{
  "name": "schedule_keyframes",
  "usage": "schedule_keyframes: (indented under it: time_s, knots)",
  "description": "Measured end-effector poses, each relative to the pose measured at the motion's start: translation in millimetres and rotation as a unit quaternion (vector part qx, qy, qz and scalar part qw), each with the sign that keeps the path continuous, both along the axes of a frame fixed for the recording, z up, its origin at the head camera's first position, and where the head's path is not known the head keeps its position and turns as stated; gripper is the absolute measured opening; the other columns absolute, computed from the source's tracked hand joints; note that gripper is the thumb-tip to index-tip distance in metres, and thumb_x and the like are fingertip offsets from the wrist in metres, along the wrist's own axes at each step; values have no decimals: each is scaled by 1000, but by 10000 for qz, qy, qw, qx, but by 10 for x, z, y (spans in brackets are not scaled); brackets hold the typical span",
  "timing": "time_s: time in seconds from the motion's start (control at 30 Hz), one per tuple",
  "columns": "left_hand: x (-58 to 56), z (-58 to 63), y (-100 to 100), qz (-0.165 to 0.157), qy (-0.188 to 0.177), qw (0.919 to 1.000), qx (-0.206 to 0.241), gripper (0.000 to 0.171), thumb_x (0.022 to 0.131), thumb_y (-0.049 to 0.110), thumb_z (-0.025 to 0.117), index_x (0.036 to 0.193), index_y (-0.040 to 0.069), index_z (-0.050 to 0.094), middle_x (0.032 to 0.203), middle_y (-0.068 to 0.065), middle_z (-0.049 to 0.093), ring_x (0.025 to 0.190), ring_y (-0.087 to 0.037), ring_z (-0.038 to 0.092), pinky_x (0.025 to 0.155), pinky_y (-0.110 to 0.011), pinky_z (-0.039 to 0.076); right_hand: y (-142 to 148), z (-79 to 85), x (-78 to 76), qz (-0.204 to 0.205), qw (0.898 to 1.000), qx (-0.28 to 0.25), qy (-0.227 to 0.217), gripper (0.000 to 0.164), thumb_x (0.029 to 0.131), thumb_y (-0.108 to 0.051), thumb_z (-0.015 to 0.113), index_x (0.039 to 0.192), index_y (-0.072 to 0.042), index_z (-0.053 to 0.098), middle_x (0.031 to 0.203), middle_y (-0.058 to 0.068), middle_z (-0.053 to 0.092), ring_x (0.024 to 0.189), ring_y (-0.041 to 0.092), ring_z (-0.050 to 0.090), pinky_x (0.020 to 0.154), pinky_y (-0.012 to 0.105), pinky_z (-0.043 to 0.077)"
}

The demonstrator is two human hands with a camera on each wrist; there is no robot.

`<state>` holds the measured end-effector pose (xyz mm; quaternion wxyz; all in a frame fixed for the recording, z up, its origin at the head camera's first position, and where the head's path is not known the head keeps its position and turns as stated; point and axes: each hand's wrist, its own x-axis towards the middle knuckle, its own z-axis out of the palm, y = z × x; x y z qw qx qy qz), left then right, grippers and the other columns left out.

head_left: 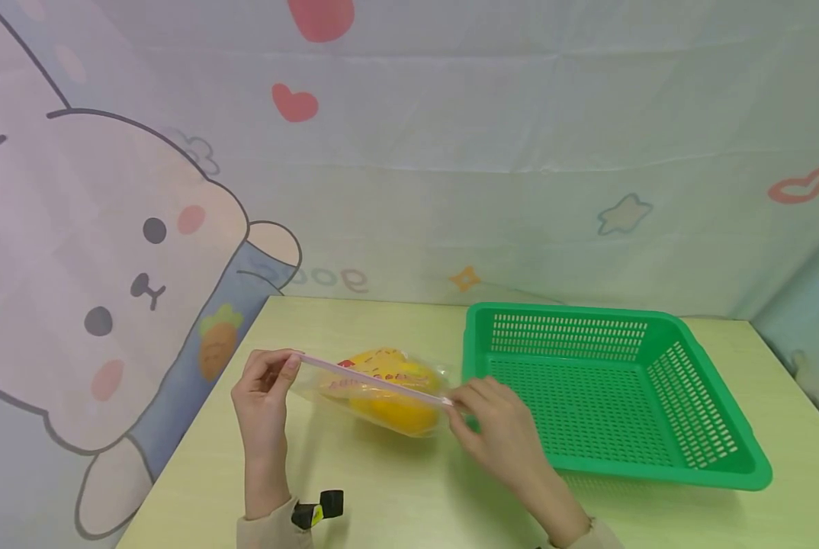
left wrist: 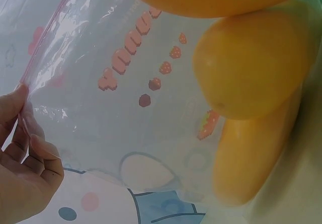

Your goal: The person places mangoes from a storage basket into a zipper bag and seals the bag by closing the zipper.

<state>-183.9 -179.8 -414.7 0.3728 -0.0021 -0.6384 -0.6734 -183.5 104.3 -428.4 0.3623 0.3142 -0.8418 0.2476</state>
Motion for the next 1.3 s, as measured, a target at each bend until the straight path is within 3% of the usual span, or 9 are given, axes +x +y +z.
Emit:
schedule_keyframes:
  time_s: [0.2, 0.53, 1.1, 1.3]
  knots:
    - [1, 3, -1, -72, 92, 9999, 47, 17, 87, 3, 68, 92, -13, 67, 79, 7, 59, 76, -8, 55, 69, -16, 44, 16, -3, 0, 3, 10000, 10, 11, 10, 76, -14, 76, 86, -14, 72, 79, -8, 69, 70, 5, 57, 76, 29, 54]
    - [8, 13, 3, -29, 65, 10000, 21, 18, 87, 3, 68, 93, -14, 66, 79, 7, 59, 76, -8, 55, 69, -16, 44, 63, -24, -7, 71, 9999, -22, 123, 10, 76, -13, 75, 85, -13, 71, 77, -8, 67, 68, 5, 55, 63, 21, 48]
    - [8, 17, 7, -8, 81, 10000, -39, 18, 87, 3, 68, 92, -13, 66, 78, 7, 59, 75, -8, 55, 69, -16, 44, 125, -45, 0, -43, 10000, 42, 35, 9, 76, -14, 75, 84, -15, 71, 76, -9, 66, 70, 5, 57, 79, 31, 54]
    - [8, 15, 6, 1, 46, 10000, -27, 18, 87, 4, 68, 92, -13, 66, 79, 7, 59, 75, -7, 55, 69, -16, 44, 141, -52, 2, -73, 10000, 22, 3, 8, 77, -13, 75, 84, -15, 71, 77, -9, 67, 71, 5, 57, 72, 28, 53]
